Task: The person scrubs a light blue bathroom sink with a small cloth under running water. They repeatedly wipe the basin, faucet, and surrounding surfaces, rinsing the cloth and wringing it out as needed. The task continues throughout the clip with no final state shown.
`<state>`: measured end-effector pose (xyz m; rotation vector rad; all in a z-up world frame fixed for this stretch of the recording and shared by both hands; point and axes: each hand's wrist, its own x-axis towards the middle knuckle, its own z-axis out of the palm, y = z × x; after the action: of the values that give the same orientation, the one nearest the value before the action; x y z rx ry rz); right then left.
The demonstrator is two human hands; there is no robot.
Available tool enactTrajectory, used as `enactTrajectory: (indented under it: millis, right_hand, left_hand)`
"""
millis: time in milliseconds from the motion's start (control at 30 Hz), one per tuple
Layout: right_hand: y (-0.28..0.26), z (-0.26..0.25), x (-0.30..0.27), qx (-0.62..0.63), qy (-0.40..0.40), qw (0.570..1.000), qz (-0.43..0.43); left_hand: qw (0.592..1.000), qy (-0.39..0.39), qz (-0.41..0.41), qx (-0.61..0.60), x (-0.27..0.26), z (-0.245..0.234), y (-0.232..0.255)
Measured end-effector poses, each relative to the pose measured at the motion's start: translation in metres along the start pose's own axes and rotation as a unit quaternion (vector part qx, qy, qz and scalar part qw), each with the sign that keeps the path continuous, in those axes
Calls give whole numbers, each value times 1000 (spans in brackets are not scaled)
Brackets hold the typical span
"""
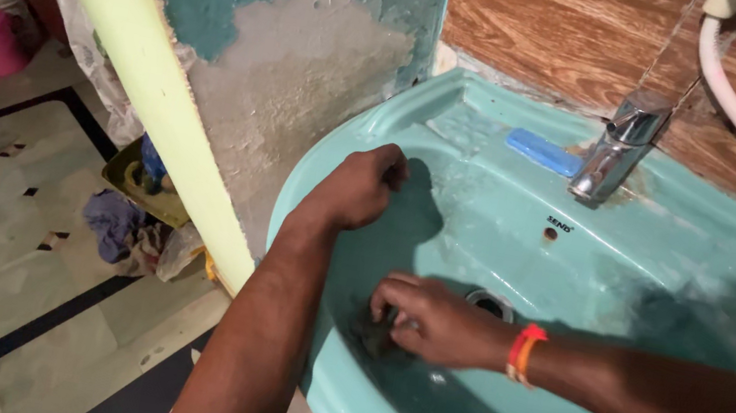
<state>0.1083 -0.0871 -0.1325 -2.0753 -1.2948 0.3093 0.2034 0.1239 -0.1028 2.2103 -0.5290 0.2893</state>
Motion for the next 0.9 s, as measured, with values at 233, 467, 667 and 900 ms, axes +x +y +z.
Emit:
enactTrajectory:
  millis: [233,467,667,900]
  right_hand:
    - [89,-16,80,-94,310,946,0]
    - [70,-6,47,-109,33,987,116]
    - [50,-68,-111,149,-367,917,56]
    - [65,-48,-61,-196,-58,963,173]
  left_hand:
    - [1000,19,5,20,2,-3,0]
    - [1000,20,17,12,0,-5,3]
    - [997,-49,-46,40,-7,-7,14]
    - [994,-70,-52,68,-6,-5,17]
